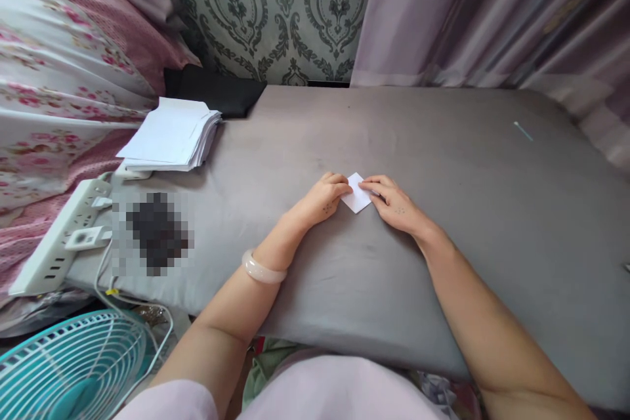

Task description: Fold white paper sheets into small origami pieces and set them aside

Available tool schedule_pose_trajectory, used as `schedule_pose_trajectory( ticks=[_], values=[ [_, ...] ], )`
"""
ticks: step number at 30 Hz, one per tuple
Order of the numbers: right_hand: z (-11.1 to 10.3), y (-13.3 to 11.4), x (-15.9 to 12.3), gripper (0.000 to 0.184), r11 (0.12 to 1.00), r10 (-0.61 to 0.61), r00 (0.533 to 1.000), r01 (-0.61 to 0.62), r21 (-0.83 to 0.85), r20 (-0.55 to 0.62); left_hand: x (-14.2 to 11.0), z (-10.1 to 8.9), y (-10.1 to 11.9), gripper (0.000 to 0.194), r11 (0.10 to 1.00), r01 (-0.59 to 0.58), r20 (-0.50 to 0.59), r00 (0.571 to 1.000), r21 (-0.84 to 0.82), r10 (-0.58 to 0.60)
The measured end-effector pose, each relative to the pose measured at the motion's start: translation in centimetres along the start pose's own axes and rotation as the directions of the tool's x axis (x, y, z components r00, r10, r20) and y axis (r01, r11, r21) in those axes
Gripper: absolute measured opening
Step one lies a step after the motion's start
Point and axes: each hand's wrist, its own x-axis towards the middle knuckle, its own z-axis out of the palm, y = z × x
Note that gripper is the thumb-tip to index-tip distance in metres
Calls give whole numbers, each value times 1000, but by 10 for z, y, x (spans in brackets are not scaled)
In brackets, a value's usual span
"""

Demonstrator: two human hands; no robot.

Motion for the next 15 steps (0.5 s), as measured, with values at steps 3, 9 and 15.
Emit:
schedule_pose_trajectory(
  ticks=[3, 9, 15],
  values=[
    [-4, -2, 0, 38, 998, 19, 1000, -19, 67, -3, 1, 5, 1, 25, 1000, 18, -8, 1000, 16, -17],
    [-7, 0, 0, 35, 910, 228, 950, -129, 394, -214, 4, 11, 3, 14, 995, 83, -25, 996, 59, -82],
    [8, -6, 3, 28, 925, 156, 946, -39, 378, -285, 5, 11, 6, 13, 993, 110, -24, 994, 53, -109]
  ],
)
